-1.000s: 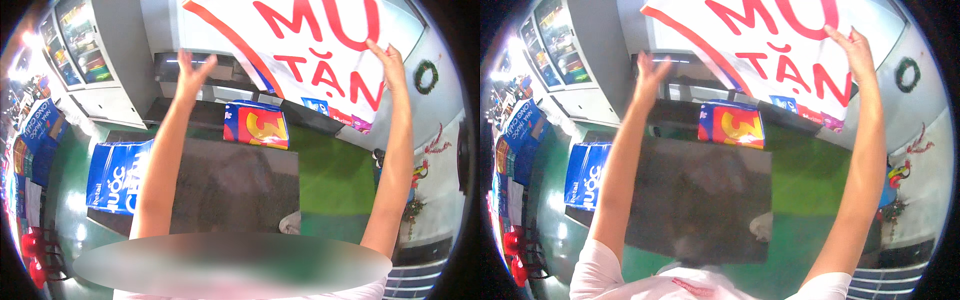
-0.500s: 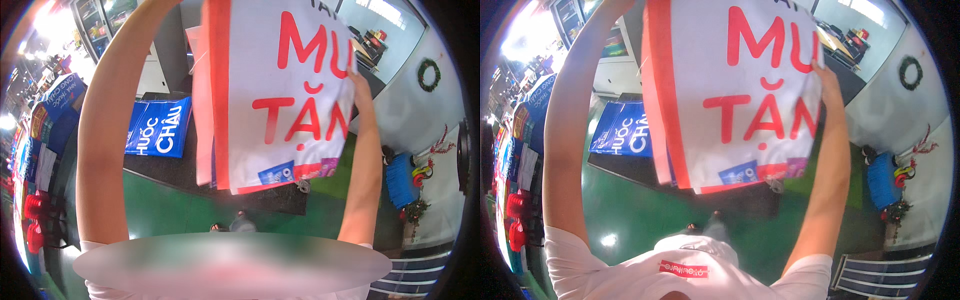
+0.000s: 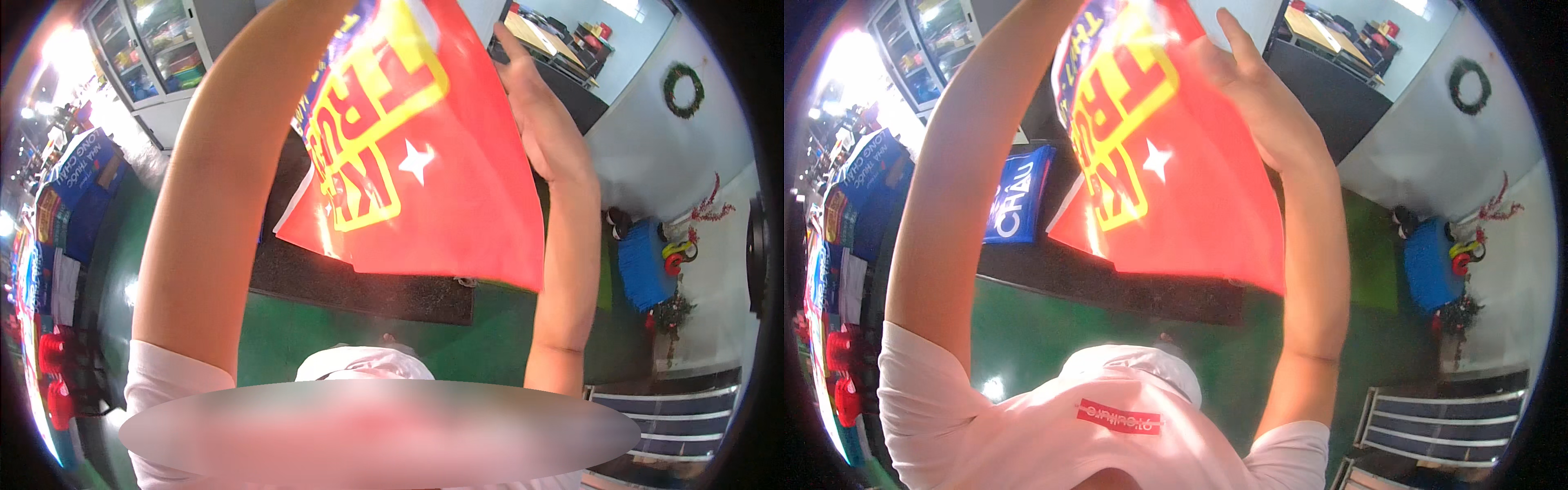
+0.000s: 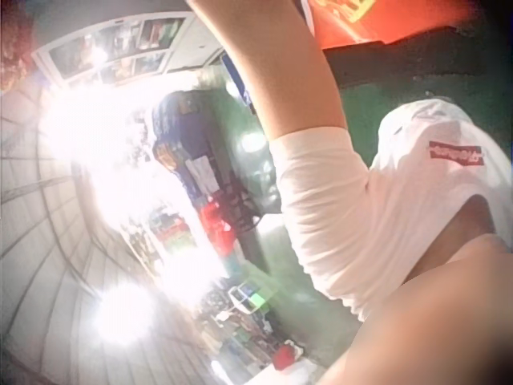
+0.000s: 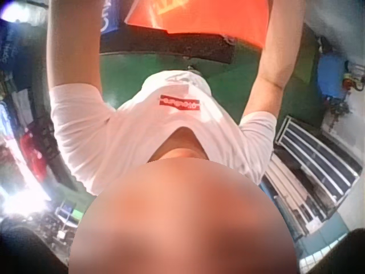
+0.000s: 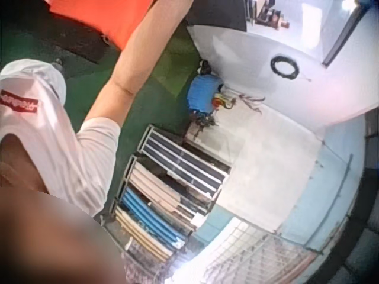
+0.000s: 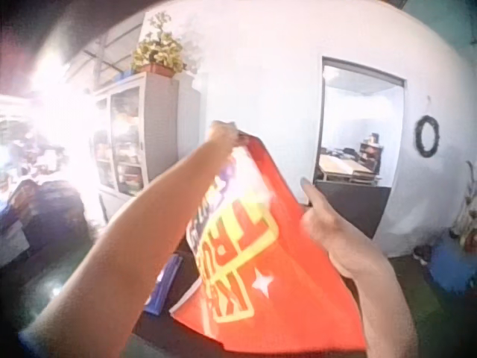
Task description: The person walks through a workshop, picks up a cloth, and wipes several large printed banners laid out on a table. They handle each banner one at a time, wiping both sides with the cloth, then fold and stack them.
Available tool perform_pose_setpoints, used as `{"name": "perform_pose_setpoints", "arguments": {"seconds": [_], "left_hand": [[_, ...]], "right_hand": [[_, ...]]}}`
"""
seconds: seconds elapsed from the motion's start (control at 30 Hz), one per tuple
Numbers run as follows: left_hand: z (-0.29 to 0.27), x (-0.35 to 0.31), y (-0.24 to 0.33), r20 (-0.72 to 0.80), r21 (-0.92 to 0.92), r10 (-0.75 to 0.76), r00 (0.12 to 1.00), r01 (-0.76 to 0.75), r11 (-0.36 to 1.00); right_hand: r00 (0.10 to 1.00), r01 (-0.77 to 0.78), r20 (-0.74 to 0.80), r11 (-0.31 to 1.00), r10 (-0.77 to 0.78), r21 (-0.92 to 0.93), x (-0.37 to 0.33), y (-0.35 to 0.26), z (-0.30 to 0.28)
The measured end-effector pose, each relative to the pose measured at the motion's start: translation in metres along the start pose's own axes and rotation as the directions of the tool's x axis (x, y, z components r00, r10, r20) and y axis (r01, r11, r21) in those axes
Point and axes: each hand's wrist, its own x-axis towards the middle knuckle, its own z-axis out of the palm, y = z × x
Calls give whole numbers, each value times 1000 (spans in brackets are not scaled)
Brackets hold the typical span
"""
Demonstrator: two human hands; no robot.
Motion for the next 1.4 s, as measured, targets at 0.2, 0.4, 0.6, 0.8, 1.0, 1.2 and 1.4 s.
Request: {"name": "perform_pose_setpoints", "arguments": {"seconds": [0.2, 0.4, 0.6, 0.8, 1.0, 1.2, 1.4], "left_hand": [[13, 26, -86, 60, 171, -53, 997, 42, 984], [-3, 23, -117, 10, -113, -207, 978, 206, 972], [-78, -70, -48, -216, -799, -338, 916, 34, 601], [-133, -240, 110, 61, -998, -116, 991, 57, -31], [-119, -279, 138, 126, -992, -428, 895, 109, -65], [-105, -289, 125, 238, -892, -476, 847, -3, -452], [-97, -286, 140, 169, -980, -580, 797, 71, -188]], "right_hand": [[967, -198, -41, 637, 253, -745, 38, 13, -57], [870, -412, -403, 32, -285, -911, 102, 4, -118], [829, -224, -349, 313, -436, -923, 154, -71, -79], [948, -112, -168, 212, -270, -971, 246, -31, 6], [970, 184, 224, 323, 91, -929, 267, -11, 64], [736, -414, 566, 908, 370, -55, 158, -56, 82], [935, 125, 330, 992, -128, 30, 88, -9, 96]]}}
